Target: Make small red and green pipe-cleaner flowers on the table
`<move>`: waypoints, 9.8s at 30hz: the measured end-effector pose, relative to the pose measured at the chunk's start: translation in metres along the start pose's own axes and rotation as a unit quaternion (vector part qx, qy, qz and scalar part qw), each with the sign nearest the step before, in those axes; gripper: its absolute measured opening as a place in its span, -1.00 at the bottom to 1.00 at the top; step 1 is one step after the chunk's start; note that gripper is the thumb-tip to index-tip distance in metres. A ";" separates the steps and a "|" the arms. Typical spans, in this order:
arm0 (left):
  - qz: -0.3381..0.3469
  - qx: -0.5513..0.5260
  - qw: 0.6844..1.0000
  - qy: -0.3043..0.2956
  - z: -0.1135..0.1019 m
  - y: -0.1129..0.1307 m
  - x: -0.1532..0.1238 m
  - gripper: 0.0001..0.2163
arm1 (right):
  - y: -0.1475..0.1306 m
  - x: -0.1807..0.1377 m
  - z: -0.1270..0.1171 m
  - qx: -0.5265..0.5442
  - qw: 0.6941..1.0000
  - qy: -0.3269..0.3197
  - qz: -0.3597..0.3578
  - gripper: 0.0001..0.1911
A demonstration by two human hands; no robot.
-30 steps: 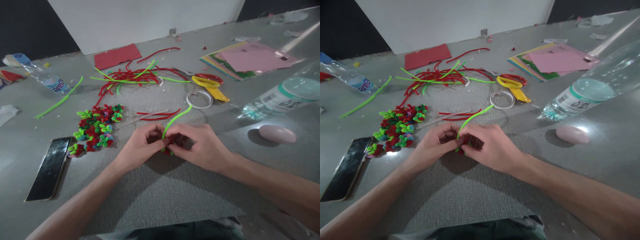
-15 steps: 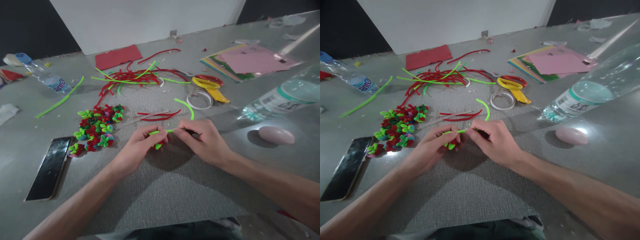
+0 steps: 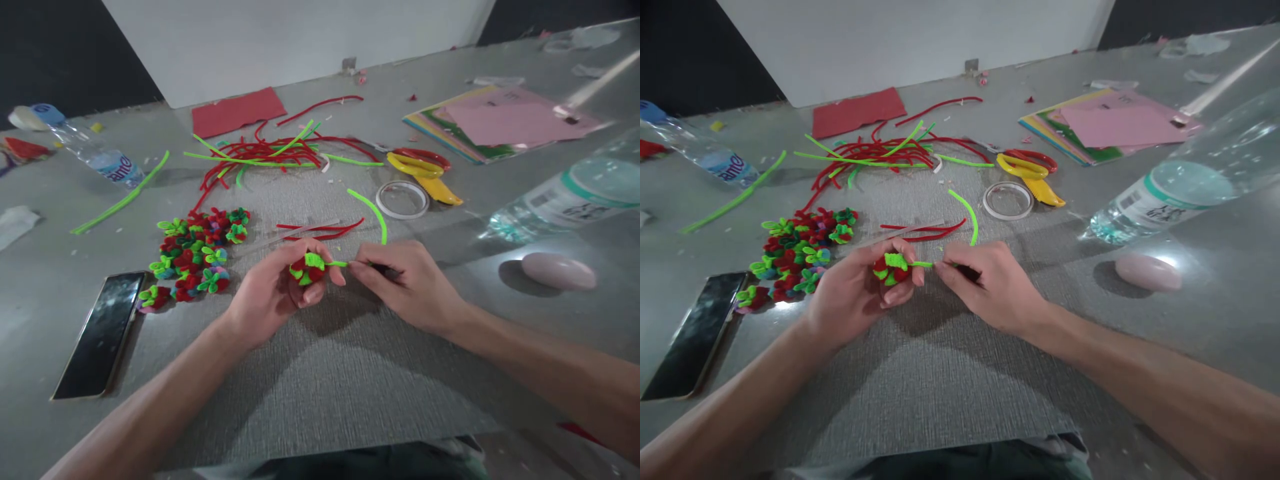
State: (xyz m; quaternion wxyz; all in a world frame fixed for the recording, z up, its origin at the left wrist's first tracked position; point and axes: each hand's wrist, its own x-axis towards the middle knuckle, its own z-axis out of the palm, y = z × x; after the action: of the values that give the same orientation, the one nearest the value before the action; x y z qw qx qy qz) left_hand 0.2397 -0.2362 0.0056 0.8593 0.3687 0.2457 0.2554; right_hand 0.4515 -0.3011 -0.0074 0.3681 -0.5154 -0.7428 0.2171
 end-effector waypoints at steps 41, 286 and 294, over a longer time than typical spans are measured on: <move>0.055 0.262 0.960 0.086 -0.011 0.000 0.006 -0.88 | 0.000 0.002 -0.010 -0.016 0.999 0.018 0.031 -0.57; 0.195 0.561 0.799 0.095 0.018 -0.011 -0.010 -0.89 | -0.012 -0.004 0.002 0.083 0.996 -0.009 -0.030 -0.71; 0.190 0.580 0.785 0.107 0.020 -0.011 -0.010 -0.90 | -0.012 -0.004 0.003 0.091 0.995 -0.013 -0.031 -0.71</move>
State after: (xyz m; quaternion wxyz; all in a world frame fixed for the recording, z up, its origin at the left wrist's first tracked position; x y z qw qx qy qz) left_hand 0.2470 -0.2593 0.0112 0.3857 0.8073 0.3625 0.2609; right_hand 0.4424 -0.3087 -0.0023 0.4105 -0.4537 -0.7400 0.2793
